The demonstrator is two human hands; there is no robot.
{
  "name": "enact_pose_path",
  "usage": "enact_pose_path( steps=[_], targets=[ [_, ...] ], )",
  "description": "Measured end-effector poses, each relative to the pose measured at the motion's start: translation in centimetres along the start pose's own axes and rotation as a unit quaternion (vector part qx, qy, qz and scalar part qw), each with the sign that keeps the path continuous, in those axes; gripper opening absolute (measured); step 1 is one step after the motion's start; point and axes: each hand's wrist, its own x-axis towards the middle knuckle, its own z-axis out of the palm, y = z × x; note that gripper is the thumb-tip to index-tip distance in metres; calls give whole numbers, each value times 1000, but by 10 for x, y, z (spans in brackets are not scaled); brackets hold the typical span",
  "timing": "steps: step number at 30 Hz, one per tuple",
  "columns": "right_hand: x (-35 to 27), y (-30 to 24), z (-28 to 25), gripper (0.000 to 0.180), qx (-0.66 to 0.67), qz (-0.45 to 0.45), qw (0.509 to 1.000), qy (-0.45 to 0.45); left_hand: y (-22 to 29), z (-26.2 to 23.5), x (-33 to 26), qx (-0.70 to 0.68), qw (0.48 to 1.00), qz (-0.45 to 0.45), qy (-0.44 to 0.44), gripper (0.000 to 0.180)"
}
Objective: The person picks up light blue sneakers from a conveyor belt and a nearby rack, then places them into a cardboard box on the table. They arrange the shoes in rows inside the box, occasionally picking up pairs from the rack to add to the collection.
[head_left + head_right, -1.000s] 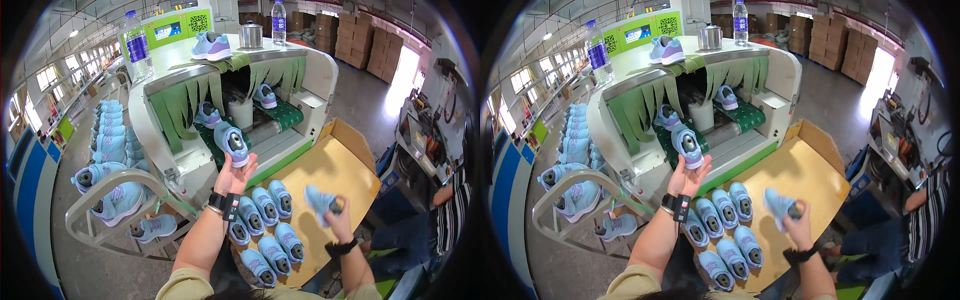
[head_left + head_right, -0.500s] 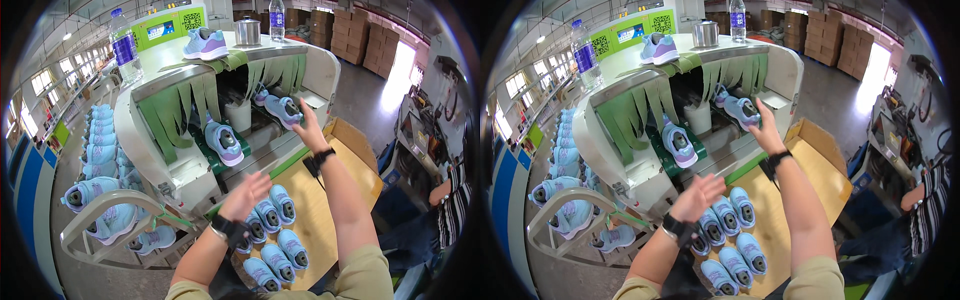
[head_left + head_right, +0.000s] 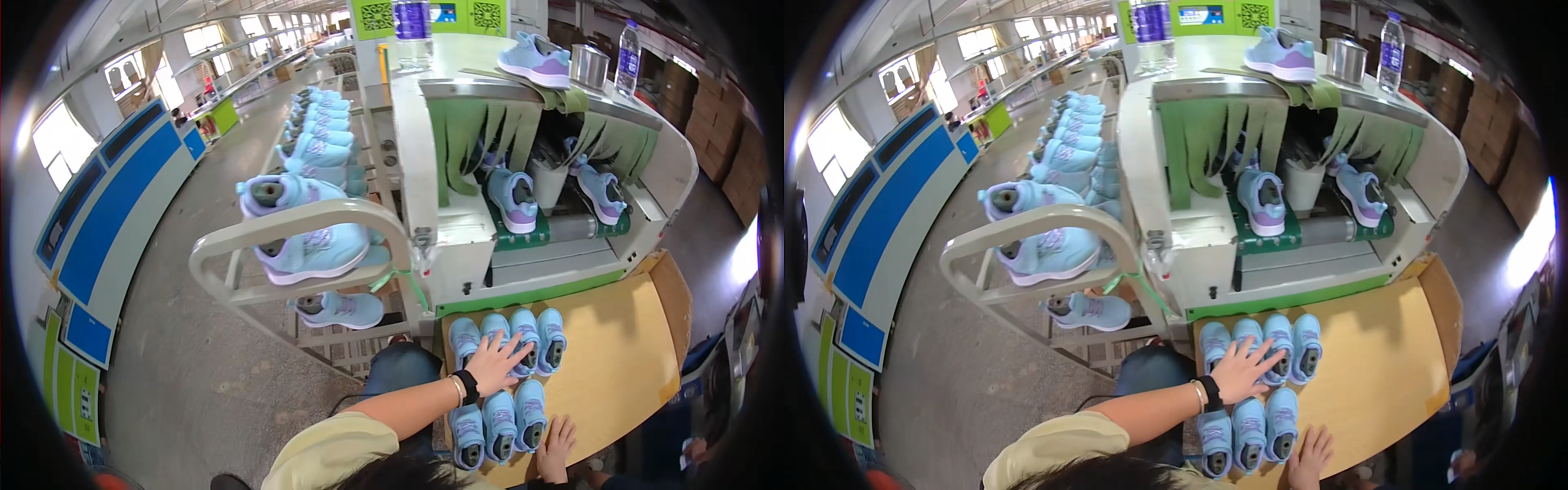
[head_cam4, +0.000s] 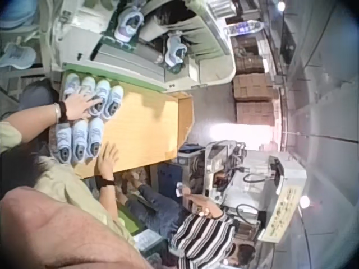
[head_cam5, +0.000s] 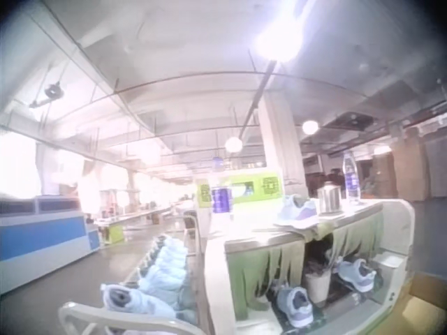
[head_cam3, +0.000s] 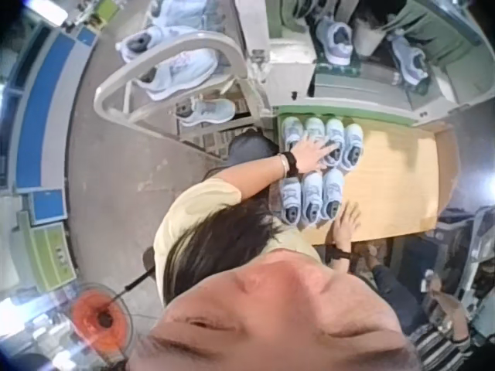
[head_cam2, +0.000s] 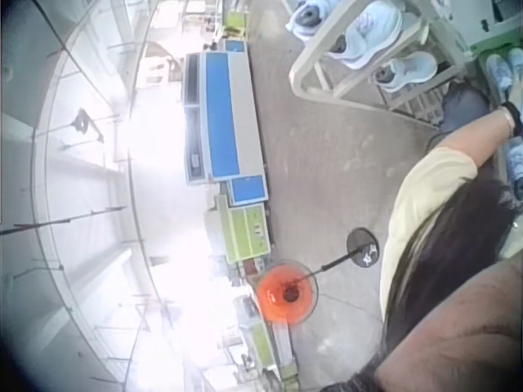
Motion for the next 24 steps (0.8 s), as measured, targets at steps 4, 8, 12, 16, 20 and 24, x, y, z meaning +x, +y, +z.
enact_pose_path(
  steps=[4, 8, 12, 16, 20, 24],
  targets=[
    [6, 2, 9, 79, -11, -11, 1000, 13, -3, 7, -4, 5, 1000, 6, 20, 92],
    [4, -7, -3, 78, 6, 11, 1000, 22, -2, 1, 0, -13, 1000, -8, -1, 84],
    [7, -1, 9, 77, 2, 9, 998, 56, -3, -6, -2, 9, 1000, -4, 12, 80],
    [5, 1, 11, 78, 5, 11, 998, 67, -2, 0, -2, 16, 999, 15, 36, 80],
    [-1, -1, 8, 77, 6, 16, 997, 78, 2, -4, 2, 1, 999, 19, 29, 80],
    [36, 27, -23, 76, 36, -43, 994, 95, 4, -12, 1, -9, 1000, 3, -8, 81]
  ],
)
